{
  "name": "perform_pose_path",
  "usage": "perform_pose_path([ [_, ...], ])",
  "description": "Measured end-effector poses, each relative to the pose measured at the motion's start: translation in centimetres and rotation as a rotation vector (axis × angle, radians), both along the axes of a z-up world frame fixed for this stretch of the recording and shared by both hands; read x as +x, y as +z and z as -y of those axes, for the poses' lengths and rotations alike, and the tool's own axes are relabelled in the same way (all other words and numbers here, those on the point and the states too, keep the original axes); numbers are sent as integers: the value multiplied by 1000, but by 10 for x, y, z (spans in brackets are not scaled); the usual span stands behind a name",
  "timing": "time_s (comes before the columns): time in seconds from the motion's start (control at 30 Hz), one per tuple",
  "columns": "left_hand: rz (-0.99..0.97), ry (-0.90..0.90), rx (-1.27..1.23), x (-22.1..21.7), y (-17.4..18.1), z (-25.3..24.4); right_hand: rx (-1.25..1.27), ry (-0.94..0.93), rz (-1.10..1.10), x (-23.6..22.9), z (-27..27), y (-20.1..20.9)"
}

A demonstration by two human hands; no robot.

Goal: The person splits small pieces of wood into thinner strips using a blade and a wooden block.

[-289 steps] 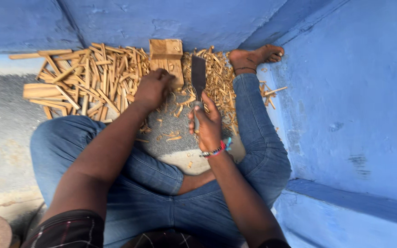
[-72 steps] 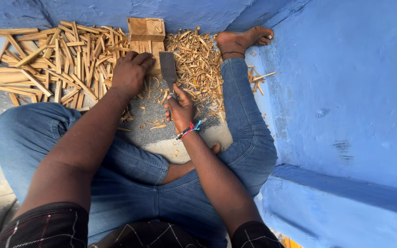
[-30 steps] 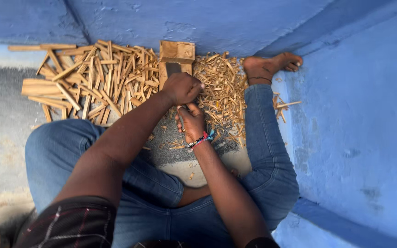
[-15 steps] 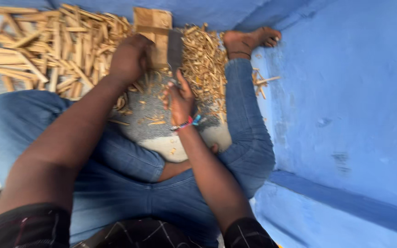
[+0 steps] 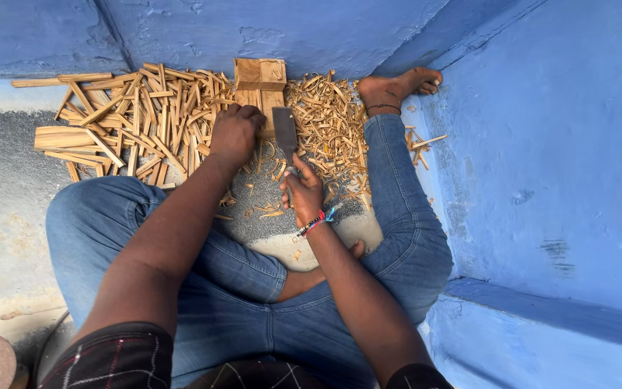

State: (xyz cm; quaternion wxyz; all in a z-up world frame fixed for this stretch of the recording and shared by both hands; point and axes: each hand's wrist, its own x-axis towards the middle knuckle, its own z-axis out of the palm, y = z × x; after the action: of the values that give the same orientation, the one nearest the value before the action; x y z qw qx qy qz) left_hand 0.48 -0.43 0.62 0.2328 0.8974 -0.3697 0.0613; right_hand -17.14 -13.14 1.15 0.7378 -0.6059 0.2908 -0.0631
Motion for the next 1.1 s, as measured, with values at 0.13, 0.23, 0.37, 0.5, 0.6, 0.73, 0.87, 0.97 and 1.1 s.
perform_pose_path([
  [0.13,-28,17,-42,-3,3,-2,-2,18,-37,-8,-5,3],
  [0.23,-1,0,-190,-7,8,-5,-14,17,-51,-11,-7,4],
  [0.37,-115,-381,-541,-26,11,10,-1,26,-58,-26,-12,-4],
  [0.5,-325,-563,-401,-44,9,31,22,93,2,-26,-14,-12],
  [0.6,-310,-473,-258,-48,5,36,78,67,-54,-23,-12,-16],
  [0.73,-318,-426,-247,-44,4,43,145,89,-53,-15,-3,-13],
  [0.87,-291,-414,-279,-38,3,52,150,130,-54,-6,7,-12],
  [0.97,-405,-343,55,-29,1,59,143,136,-59,0,11,-16],
  [1.1,-296,-374,-132,-21,-2,58,112,140,-48,9,13,-23],
])
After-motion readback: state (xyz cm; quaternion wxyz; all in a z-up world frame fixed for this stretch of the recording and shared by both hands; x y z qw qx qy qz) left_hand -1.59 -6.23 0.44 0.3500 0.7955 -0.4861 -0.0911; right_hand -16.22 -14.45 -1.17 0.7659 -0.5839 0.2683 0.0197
